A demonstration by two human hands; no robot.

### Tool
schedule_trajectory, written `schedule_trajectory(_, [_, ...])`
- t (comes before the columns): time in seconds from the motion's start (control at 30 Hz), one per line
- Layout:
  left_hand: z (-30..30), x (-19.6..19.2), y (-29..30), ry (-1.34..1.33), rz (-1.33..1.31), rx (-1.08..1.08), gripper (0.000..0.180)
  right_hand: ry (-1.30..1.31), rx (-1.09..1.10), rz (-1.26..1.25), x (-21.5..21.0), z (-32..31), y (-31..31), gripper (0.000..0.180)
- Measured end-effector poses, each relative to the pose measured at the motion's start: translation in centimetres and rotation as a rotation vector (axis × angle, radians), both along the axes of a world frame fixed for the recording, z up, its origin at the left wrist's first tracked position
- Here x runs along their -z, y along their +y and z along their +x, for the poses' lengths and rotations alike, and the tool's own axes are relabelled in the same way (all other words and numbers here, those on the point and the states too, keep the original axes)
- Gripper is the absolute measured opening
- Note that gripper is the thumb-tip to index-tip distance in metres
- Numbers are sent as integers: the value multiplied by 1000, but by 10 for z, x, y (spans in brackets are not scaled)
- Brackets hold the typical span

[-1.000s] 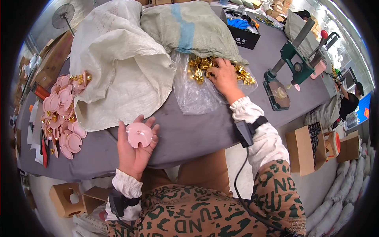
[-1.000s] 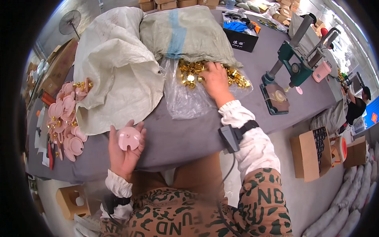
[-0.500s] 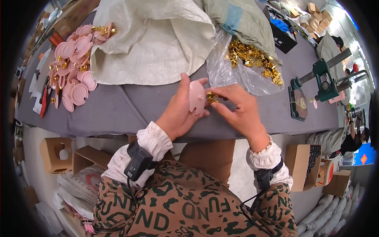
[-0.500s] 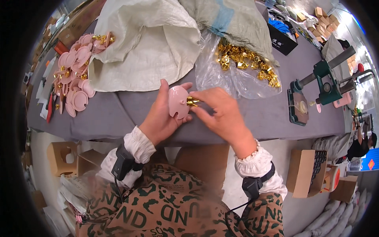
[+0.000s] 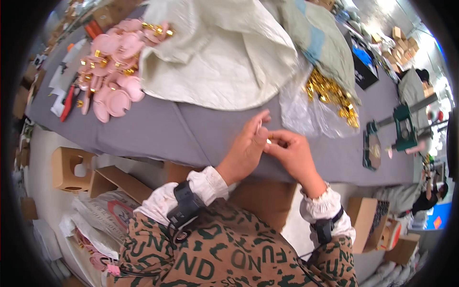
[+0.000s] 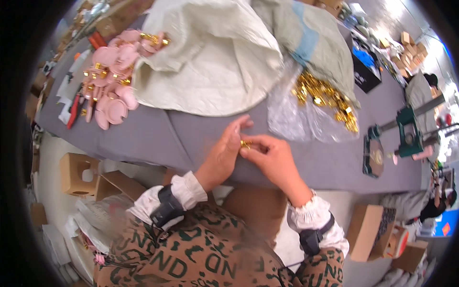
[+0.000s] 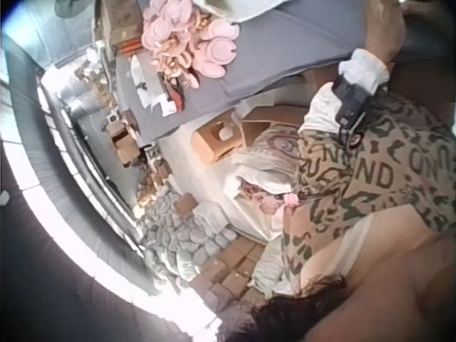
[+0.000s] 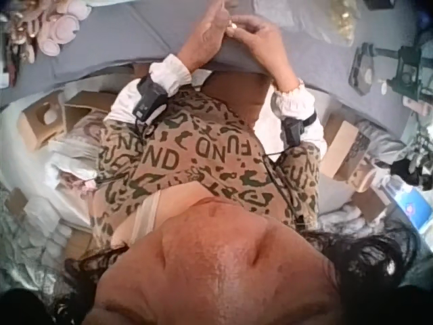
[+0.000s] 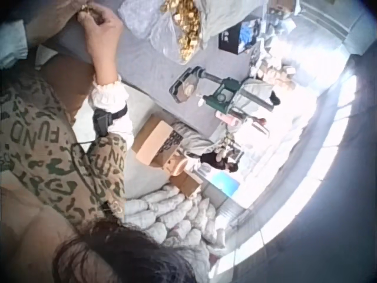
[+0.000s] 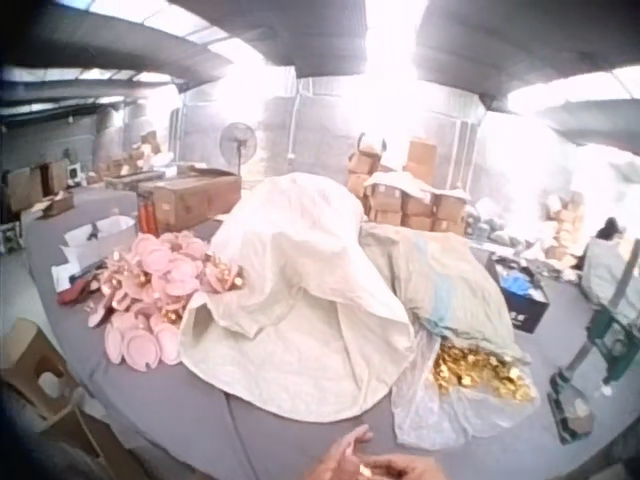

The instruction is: Assembling pink plastic lids or decorative bell-like parts by attaching gold toppers.

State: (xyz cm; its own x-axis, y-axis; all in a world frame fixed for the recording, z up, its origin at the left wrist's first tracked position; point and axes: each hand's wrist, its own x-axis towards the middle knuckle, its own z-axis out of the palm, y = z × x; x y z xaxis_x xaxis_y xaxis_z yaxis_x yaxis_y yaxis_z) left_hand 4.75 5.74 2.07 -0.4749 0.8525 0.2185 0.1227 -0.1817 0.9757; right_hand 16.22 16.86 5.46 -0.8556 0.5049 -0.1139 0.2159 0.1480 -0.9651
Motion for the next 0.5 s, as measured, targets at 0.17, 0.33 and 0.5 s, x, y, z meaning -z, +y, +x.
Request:
schedule_trajectory(0.17, [-74, -36, -22, -245, -142, -71, 72, 114, 24, 414, -16, -39, 21, 33])
schedule_trajectory(0.33, [-209, -161, -25, -264, 59, -503, 74, 237, 554, 1272, 5, -91, 92, 31])
schedule_trajectory(0.5, [-272, -180, -40, 596, 65, -864, 51, -29, 569, 1224, 36, -115, 106, 37])
